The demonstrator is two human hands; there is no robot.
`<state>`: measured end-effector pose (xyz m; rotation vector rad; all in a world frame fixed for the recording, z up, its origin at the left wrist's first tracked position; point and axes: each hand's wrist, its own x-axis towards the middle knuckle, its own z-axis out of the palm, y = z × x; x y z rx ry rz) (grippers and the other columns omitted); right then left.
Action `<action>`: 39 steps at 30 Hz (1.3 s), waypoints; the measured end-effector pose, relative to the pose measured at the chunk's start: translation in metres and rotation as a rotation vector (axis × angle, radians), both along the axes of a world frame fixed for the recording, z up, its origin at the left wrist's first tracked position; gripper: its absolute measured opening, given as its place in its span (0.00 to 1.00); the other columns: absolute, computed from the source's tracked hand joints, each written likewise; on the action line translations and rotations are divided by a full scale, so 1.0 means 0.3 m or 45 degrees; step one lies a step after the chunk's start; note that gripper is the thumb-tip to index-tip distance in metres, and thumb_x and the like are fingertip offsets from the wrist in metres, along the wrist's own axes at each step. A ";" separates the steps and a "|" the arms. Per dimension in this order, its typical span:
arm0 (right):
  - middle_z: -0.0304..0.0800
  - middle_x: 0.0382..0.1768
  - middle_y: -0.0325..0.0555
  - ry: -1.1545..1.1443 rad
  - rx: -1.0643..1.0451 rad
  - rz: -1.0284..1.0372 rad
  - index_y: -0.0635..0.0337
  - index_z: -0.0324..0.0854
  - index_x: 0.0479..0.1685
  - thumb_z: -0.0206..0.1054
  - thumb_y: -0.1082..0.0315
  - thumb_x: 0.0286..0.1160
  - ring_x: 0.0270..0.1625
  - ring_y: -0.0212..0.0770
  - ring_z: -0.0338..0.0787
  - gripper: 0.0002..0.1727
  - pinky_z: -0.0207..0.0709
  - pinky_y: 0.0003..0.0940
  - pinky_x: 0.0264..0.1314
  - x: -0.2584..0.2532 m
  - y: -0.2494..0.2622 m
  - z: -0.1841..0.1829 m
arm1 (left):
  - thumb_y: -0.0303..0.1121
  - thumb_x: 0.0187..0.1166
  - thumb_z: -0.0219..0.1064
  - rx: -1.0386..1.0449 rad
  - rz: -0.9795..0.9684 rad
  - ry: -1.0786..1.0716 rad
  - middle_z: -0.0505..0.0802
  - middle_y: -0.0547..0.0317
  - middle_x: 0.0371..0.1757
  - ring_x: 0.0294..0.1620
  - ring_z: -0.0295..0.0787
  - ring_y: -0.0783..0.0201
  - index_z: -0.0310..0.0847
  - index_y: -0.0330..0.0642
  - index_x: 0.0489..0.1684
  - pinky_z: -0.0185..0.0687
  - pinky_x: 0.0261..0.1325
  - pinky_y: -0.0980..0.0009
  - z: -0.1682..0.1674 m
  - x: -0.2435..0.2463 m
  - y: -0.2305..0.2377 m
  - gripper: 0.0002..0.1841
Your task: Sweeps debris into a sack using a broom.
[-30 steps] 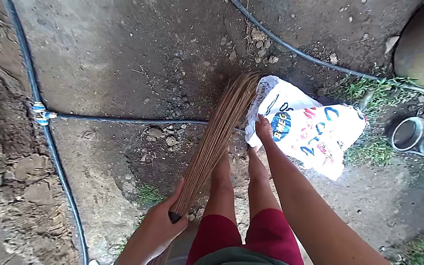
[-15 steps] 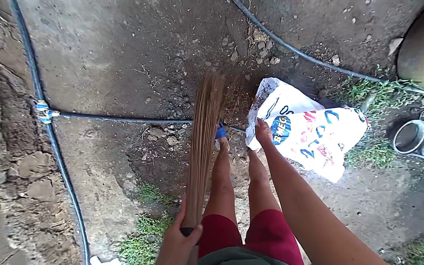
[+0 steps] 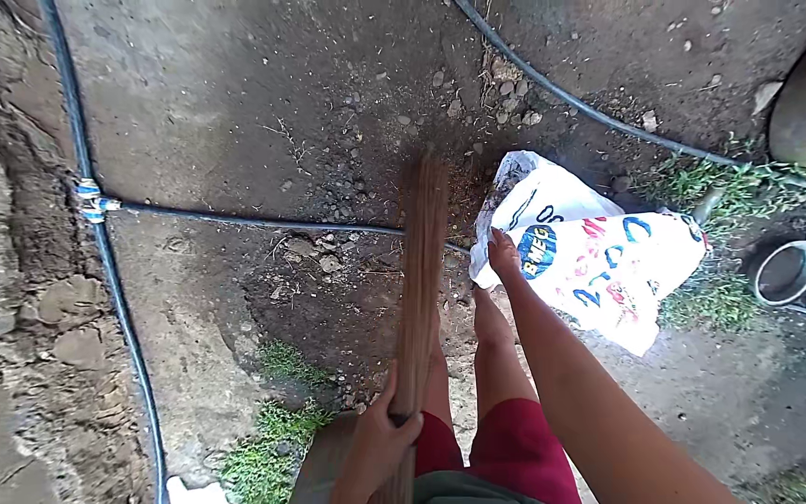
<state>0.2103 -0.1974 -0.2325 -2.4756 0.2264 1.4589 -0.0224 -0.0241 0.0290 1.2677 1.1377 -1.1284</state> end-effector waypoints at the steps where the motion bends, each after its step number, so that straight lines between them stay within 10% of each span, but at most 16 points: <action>1: 0.69 0.83 0.67 0.009 -0.002 0.000 0.51 0.65 0.89 0.51 0.67 0.93 0.78 0.70 0.77 0.27 0.69 0.69 0.77 0.005 0.004 0.004 | 0.34 0.74 0.74 -0.081 -0.034 0.018 0.82 0.39 0.77 0.65 0.90 0.50 0.43 0.52 0.97 0.83 0.68 0.50 -0.043 0.027 -0.009 0.50; 8: 0.71 0.81 0.69 -0.026 0.032 -0.019 0.54 0.67 0.88 0.52 0.69 0.92 0.78 0.70 0.77 0.26 0.70 0.67 0.76 -0.009 -0.009 0.015 | 0.33 0.68 0.75 -0.094 -0.052 -0.046 0.82 0.43 0.78 0.69 0.88 0.56 0.46 0.47 0.96 0.81 0.73 0.54 0.137 -0.079 0.163 0.51; 14: 0.74 0.76 0.72 -0.132 0.057 -0.117 0.60 0.68 0.86 0.53 0.70 0.91 0.80 0.70 0.74 0.25 0.66 0.62 0.82 -0.025 -0.025 0.025 | 0.34 0.74 0.74 -0.182 -0.115 0.025 0.80 0.43 0.81 0.69 0.87 0.51 0.43 0.56 0.97 0.80 0.72 0.50 -0.082 0.017 0.084 0.50; 20: 0.77 0.75 0.70 -0.171 -0.045 -0.035 0.55 0.70 0.85 0.53 0.66 0.91 0.82 0.70 0.70 0.25 0.49 0.72 0.85 -0.034 -0.043 0.014 | 0.33 0.64 0.74 -0.092 0.026 -0.038 0.87 0.43 0.70 0.53 0.93 0.58 0.46 0.48 0.96 0.89 0.59 0.56 0.092 -0.068 0.182 0.53; 26: 0.71 0.79 0.70 -0.199 -0.067 -0.146 0.57 0.71 0.84 0.50 0.66 0.93 0.85 0.71 0.65 0.24 0.54 0.67 0.86 -0.049 -0.020 0.022 | 0.35 0.76 0.73 -0.176 -0.184 0.058 0.81 0.41 0.79 0.71 0.86 0.50 0.40 0.56 0.98 0.78 0.74 0.50 -0.091 0.055 0.025 0.50; 32: 0.72 0.78 0.71 -0.175 -0.055 -0.165 0.59 0.71 0.84 0.52 0.67 0.92 0.84 0.71 0.67 0.24 0.54 0.67 0.85 -0.054 -0.022 0.015 | 0.34 0.69 0.76 -0.011 -0.232 0.015 0.89 0.38 0.67 0.60 0.91 0.46 0.46 0.53 0.97 0.82 0.66 0.46 0.118 -0.016 0.192 0.51; 39: 0.73 0.78 0.70 -0.131 -0.045 -0.135 0.58 0.71 0.84 0.52 0.68 0.92 0.83 0.71 0.68 0.24 0.57 0.66 0.84 -0.032 -0.030 0.014 | 0.36 0.76 0.73 -0.126 -0.367 0.022 0.83 0.39 0.76 0.71 0.85 0.46 0.39 0.56 0.98 0.75 0.75 0.47 -0.132 0.091 0.090 0.51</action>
